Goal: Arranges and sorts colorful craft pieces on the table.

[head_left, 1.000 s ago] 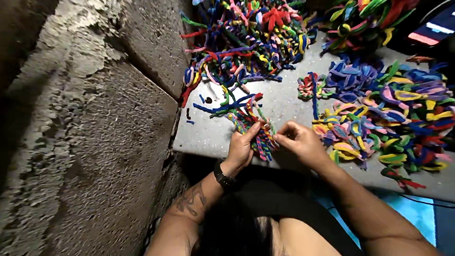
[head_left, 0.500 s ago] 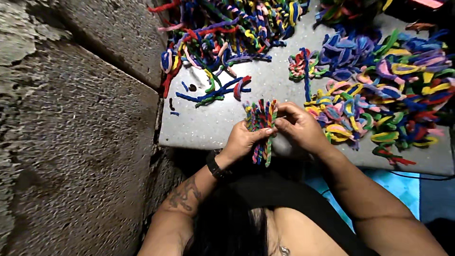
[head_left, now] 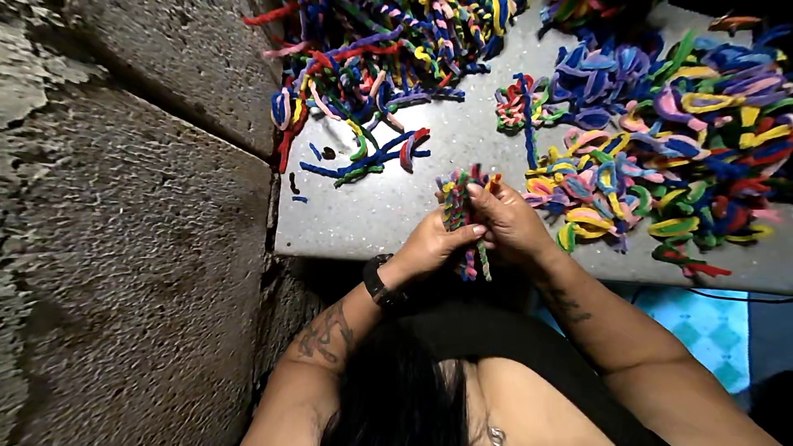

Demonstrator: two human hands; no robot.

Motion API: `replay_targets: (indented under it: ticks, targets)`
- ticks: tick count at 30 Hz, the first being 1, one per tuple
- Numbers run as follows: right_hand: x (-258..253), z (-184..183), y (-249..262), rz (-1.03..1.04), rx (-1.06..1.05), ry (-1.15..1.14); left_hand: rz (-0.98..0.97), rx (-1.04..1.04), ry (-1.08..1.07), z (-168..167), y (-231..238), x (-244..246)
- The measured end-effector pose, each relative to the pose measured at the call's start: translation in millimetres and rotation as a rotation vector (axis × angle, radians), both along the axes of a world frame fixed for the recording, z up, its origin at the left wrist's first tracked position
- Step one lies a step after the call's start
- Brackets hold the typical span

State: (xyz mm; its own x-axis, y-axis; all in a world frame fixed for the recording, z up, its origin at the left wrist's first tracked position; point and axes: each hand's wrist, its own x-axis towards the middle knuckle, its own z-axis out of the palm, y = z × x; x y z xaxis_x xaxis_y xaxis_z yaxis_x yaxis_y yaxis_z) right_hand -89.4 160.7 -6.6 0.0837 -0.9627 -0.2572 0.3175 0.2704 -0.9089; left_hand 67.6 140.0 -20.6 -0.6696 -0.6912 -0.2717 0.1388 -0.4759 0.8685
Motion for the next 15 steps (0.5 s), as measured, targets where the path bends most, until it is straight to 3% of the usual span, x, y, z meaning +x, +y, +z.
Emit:
replay_targets:
  ticks: [3, 6, 10, 15]
  targets:
    - [-11.8, -1.1, 3.5, 0.191, -0.085, 0.149, 0.222, -0.111, -0.041, 6.6, 2.0, 0.6]
    - [-12.5, -2.4, 11.3, 0.291, -0.013, 0.333, 0.364, -0.183, 0.022, 5.6, 0.0, 0.8]
    - [-9.6, -3.5, 16.3, 0.293, 0.103, 0.385, 0.343, -0.212, 0.098, 1.5, 2.6, -2.3]
    - [-14.4, -4.8, 22.1, 0.405, 0.036, 0.26, 0.251, -0.422, 0.057, -0.2, 8.0, -2.4]
